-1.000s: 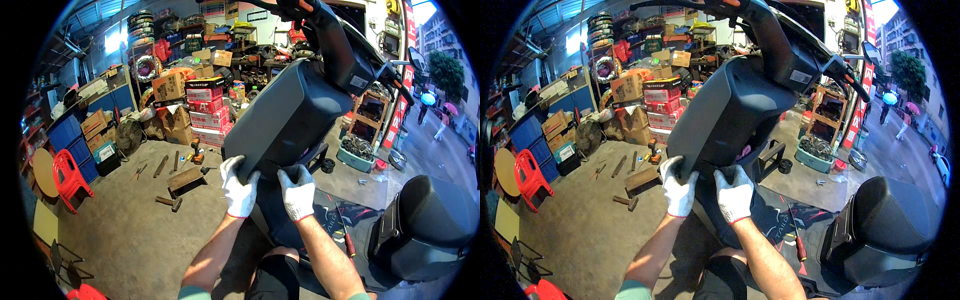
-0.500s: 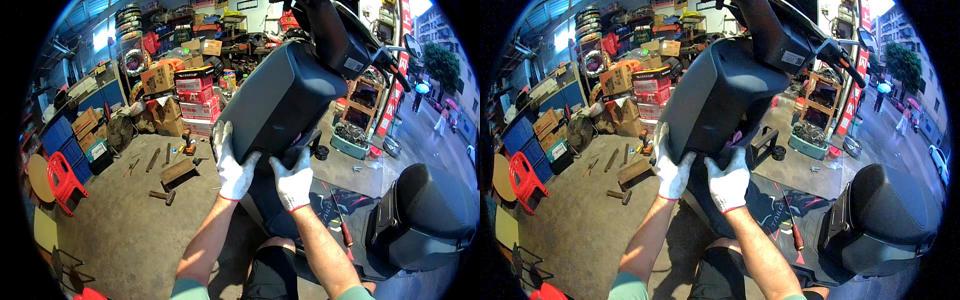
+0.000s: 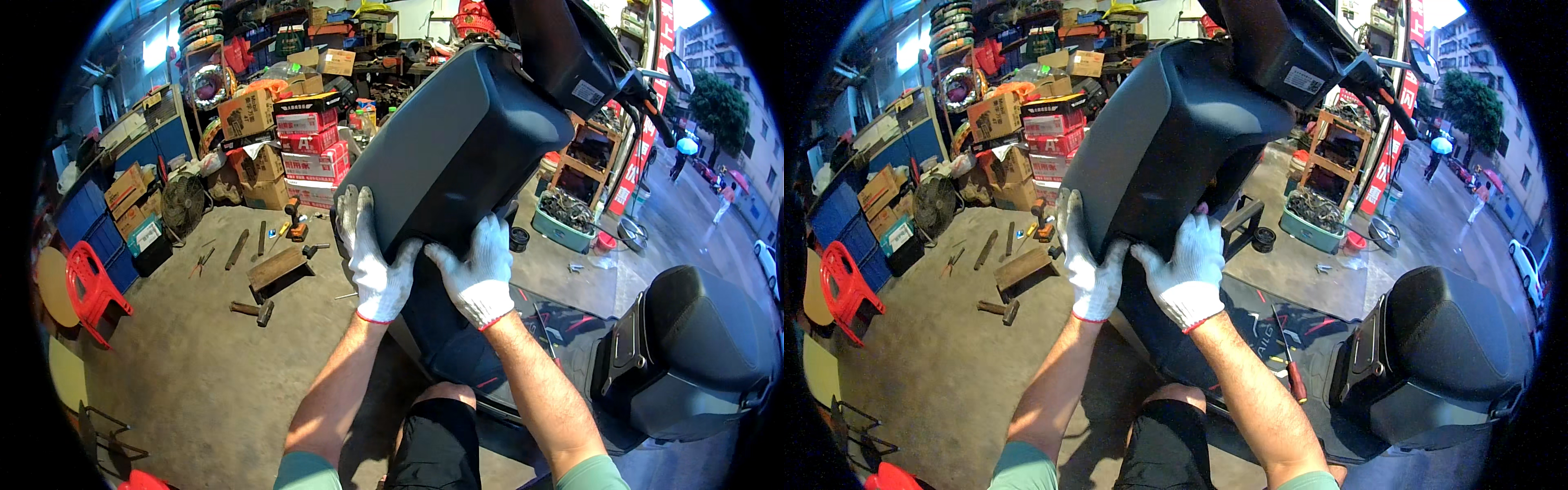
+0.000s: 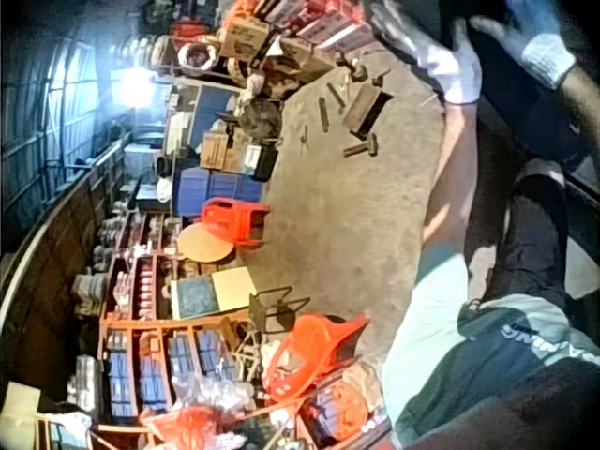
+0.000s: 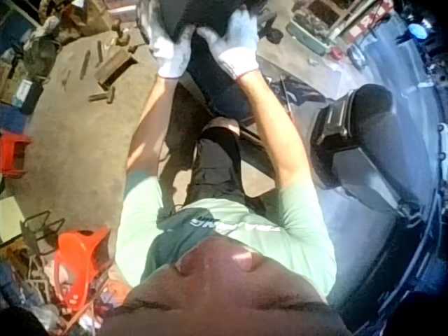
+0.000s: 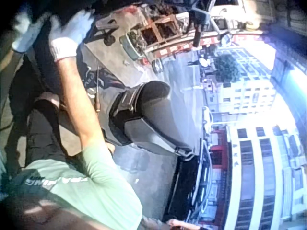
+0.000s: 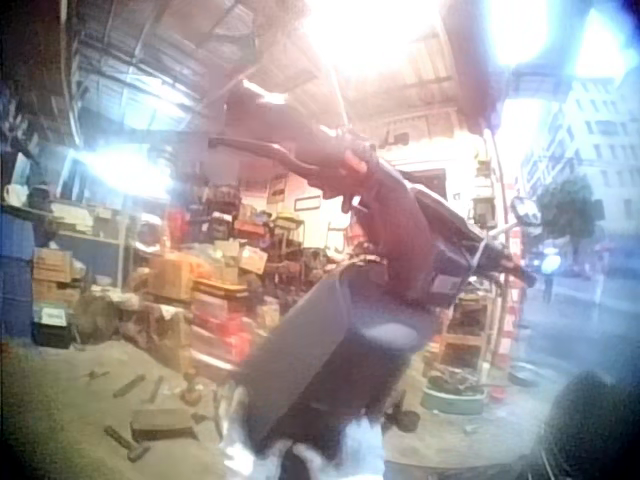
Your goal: The person uses a screwdriver to remove screws from the front fairing and footrest of a scooter, then detaches the plastic panel by hand and places screws into a yellow tray on the ground.
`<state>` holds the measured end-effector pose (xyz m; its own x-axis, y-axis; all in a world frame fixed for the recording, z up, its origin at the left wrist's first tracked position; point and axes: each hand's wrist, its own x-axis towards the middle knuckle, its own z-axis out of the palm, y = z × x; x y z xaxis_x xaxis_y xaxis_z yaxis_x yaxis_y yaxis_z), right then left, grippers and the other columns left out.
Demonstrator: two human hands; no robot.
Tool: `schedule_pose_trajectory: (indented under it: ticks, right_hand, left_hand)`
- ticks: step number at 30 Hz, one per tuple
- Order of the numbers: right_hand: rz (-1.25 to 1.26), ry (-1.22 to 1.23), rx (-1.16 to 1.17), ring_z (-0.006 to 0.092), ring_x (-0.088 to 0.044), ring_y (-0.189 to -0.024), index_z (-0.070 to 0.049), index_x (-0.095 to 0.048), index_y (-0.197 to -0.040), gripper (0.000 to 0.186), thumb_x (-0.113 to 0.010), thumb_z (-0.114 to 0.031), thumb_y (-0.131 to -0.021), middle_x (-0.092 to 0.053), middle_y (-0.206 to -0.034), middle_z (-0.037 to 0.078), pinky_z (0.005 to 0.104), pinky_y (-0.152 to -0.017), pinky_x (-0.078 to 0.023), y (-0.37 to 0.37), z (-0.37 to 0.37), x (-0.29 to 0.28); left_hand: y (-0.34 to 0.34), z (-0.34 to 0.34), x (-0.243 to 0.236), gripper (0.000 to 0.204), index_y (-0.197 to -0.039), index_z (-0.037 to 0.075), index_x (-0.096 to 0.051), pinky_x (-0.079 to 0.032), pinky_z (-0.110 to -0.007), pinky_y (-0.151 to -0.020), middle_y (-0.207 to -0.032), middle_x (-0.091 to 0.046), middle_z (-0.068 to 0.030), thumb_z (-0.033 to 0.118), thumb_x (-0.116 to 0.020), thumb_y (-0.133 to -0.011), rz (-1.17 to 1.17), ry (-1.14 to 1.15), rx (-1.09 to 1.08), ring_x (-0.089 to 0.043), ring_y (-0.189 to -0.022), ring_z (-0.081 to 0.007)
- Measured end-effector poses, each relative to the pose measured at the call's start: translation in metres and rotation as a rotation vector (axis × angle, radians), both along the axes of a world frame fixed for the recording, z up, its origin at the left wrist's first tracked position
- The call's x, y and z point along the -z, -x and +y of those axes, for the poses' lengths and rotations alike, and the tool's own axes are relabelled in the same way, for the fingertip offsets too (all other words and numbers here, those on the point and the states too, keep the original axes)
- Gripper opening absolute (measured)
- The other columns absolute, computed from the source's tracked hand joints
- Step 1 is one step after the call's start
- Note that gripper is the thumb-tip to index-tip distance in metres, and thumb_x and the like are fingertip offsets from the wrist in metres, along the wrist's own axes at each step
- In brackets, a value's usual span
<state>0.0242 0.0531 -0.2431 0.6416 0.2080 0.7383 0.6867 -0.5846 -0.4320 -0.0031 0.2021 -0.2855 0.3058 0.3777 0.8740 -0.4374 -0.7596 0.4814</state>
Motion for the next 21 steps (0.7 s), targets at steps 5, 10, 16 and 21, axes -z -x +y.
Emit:
schedule_pose_trajectory:
  ticks: [5, 10, 16, 21]
  right_hand:
    - [-0.044, -0.016, 0.010, 0.0443, -0.050, -0.112, 0.012, -0.047, -0.127, 0.082, -0.084, -0.033, -0.069, -0.053, -0.120, 0.029, 0.0484, -0.098, -0.043, -0.007, 0.002, 0.004]
    - [0.007, -0.040, -0.020, 0.0440, -0.050, -0.113, 0.008, -0.048, -0.126, 0.078, -0.084, -0.034, -0.070, -0.053, -0.120, 0.027, 0.0486, -0.098, -0.043, -0.009, 0.004, 0.007]
    - [-0.061, -0.035, -0.032, 0.0365, -0.056, -0.110, -0.005, -0.050, -0.130, 0.066, -0.081, -0.018, -0.073, -0.056, -0.117, 0.019, 0.0431, -0.095, -0.047, -0.011, 0.000, 0.008]
    - [-0.069, 0.045, -0.005, 0.0372, -0.054, -0.113, -0.002, -0.045, -0.132, 0.074, -0.083, -0.019, -0.071, -0.054, -0.119, 0.020, 0.0445, -0.098, -0.046, -0.011, 0.001, 0.015]
  left_hand:
    - [0.004, -0.006, -0.008, 0.090, -0.152, 0.002, -0.029, -0.022, -0.046, -0.120, -0.155, -0.027, -0.0222, -0.001, -0.072, -0.072, 0.022, -0.011, -0.038, -0.024, -0.146, -0.0367]
    - [0.006, 0.004, -0.006, 0.081, -0.150, 0.002, -0.034, -0.022, -0.046, -0.120, -0.155, -0.029, -0.0220, 0.015, -0.072, -0.080, -0.022, -0.055, -0.020, -0.025, -0.146, -0.0366]
    - [0.024, 0.035, 0.018, 0.091, -0.153, 0.007, -0.031, -0.021, -0.046, -0.121, -0.159, -0.024, -0.0205, 0.016, -0.078, -0.075, 0.115, -0.047, 0.127, -0.022, -0.148, -0.0359]
    - [0.023, 0.030, 0.022, 0.101, -0.153, 0.009, -0.031, -0.023, -0.053, -0.119, -0.159, -0.023, -0.0219, 0.021, -0.086, -0.069, 0.148, -0.061, -0.011, -0.021, -0.146, -0.0428]
